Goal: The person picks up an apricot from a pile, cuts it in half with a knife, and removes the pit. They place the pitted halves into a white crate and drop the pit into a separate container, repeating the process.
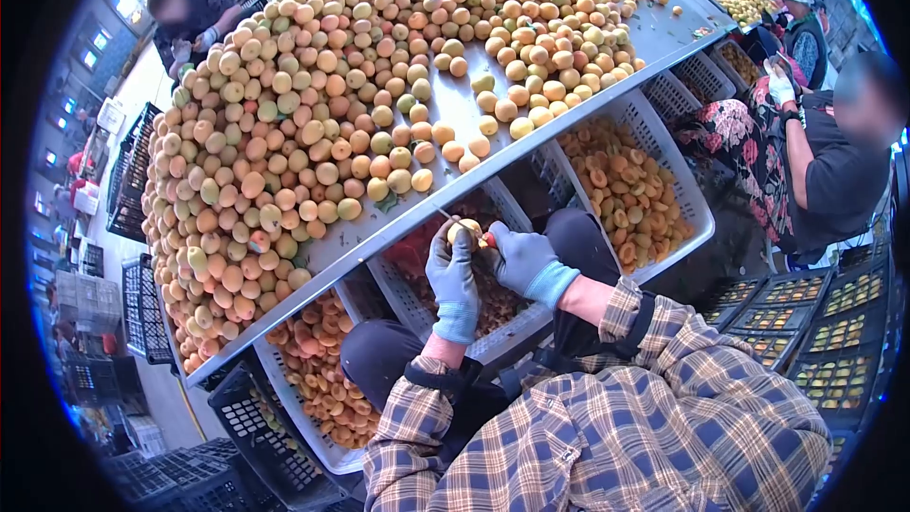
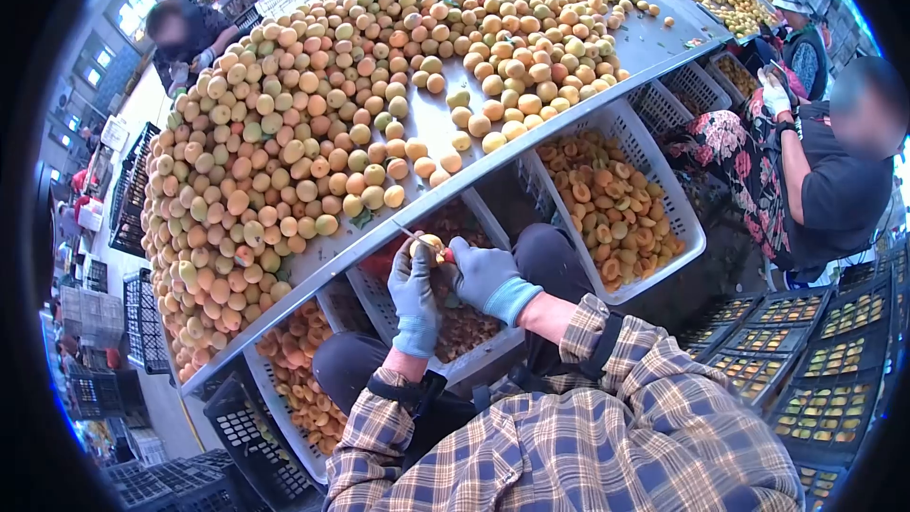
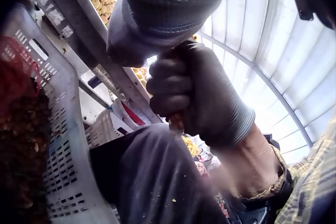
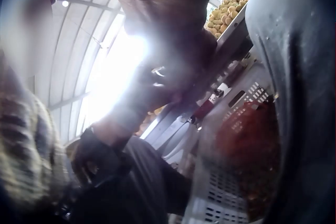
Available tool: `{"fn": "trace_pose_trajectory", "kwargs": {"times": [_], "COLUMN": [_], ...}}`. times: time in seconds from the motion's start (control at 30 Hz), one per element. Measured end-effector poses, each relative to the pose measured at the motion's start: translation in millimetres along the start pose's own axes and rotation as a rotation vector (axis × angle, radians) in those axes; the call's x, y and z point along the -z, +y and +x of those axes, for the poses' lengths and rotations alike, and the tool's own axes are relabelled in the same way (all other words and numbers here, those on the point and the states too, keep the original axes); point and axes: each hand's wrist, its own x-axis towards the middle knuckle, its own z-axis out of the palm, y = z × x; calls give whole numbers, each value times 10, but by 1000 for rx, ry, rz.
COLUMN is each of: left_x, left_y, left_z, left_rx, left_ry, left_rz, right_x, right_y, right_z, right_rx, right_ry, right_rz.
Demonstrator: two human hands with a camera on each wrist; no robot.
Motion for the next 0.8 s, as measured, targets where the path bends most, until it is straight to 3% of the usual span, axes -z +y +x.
{"fn": "trace_pose_trajectory", "kwargs": {"times": [0.13,0.17,0.2,0.27,0.3,0.33,0.4,0.43,0.77,0.8], "left_x": [-8,6,22,80,71,42,-39,-44,-80,-102], "left_y": [-96,-110,-67,32,73,107,130,99,136,144], "left_z": [19,37,35,31,13,-3,-42,-36,-103,-118], "left_rx": [155,334,331,407,431,431,382,354,411,332], "left_ry": [-60,-51,-48,-4,-82,-85,-229,-192,-208,-180], "left_rz": [-326,-543,-544,-536,-561,-561,-587,-557,-622,-571], "right_x": [8,18,37,69,41,17,40,97,13,34], "right_y": [78,74,78,126,153,153,127,79,9,12], "right_z": [-47,-98,-145,-243,-275,-336,-444,-466,-479,-464], "right_rx": [174,153,156,-18,-120,-120,-127,-214,-164,-172], "right_ry": [250,313,311,241,98,101,-102,-211,-108,-124], "right_rz": [1,4,5,102,240,239,771,857,617,544]}}
